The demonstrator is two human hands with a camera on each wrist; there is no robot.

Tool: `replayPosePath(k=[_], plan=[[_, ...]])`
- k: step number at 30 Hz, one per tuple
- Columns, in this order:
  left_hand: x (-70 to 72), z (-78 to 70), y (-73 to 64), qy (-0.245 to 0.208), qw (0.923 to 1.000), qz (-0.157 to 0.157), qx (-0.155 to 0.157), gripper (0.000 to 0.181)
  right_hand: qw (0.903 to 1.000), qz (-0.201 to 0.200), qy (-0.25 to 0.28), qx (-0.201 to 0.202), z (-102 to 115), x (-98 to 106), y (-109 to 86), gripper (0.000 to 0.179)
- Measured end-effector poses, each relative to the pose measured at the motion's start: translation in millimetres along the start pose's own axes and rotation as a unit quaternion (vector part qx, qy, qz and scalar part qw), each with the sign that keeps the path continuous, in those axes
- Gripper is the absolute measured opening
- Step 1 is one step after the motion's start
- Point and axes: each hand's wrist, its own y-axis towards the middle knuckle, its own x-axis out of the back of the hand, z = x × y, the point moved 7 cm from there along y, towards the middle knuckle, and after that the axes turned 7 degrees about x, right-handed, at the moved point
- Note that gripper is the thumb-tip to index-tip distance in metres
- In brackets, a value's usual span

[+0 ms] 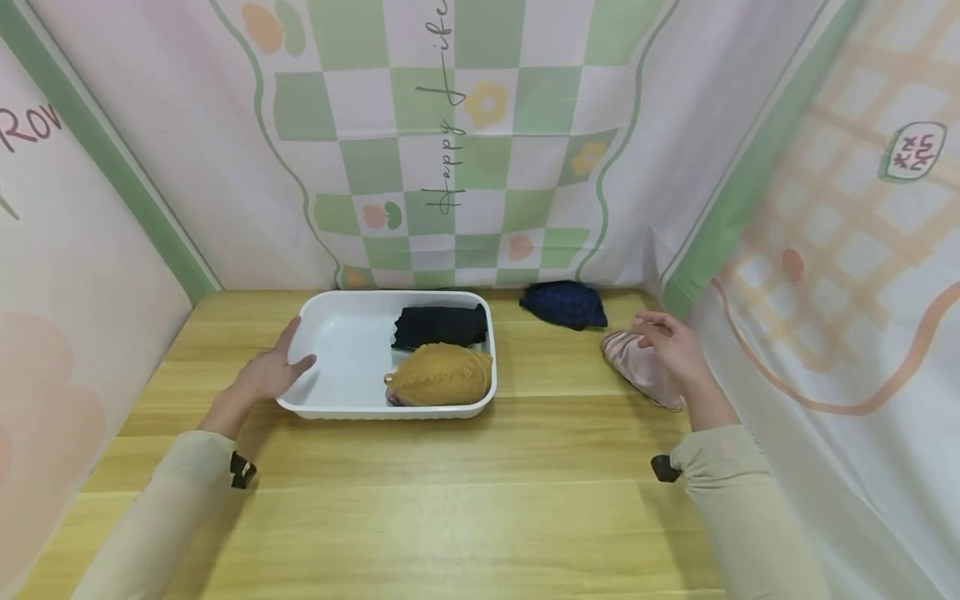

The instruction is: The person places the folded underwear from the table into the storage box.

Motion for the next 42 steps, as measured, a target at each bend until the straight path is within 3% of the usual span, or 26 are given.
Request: replayPosePath(k=[7,14,18,23,31,36,42], plan=[[0.5,-0.4,0.2,-0.001,1.0000,-0.001,-0.001,0.088,1.0000,-0.006,-0.001,0.000,-2.7,8.4,-1.2,0.011],[0.1,0.2,-1.8,0.000,1.0000,-0.002,0.004,0.088,0.9996,-0.010,-0.022,-0.018,-15.0,11.0,-1.2,0.032],[-1.1,0.8,-2.2,-0.005,0.9999,0.002,0.011,0.087,0.9989,-0.013,-0.039,-0.021,-16.0,11.9,-3.3,0.029],[-0.8,0.4,-2.5,-0.012,0.9998,0.004,0.017,0.087,0.9970,-0.022,-0.072,-0.015,-17.9,15.4,-3.3,0.056],[-0.2,-0.2,-1.3,-0.006,0.9999,0.005,0.013,0.088,0.9826,-0.007,-0.183,-0.032,-34.8,19.0,-4.0,0.070],[-0.5,-0.2,-0.9,-0.003,0.9999,0.004,0.012,0.088,0.9752,0.018,-0.214,-0.055,-48.7,16.5,-4.2,0.086],[-0.7,-0.3,-2.0,-0.002,0.9999,0.001,0.011,0.088,0.9644,0.013,-0.258,-0.057,-59.8,17.0,-3.5,0.102]])
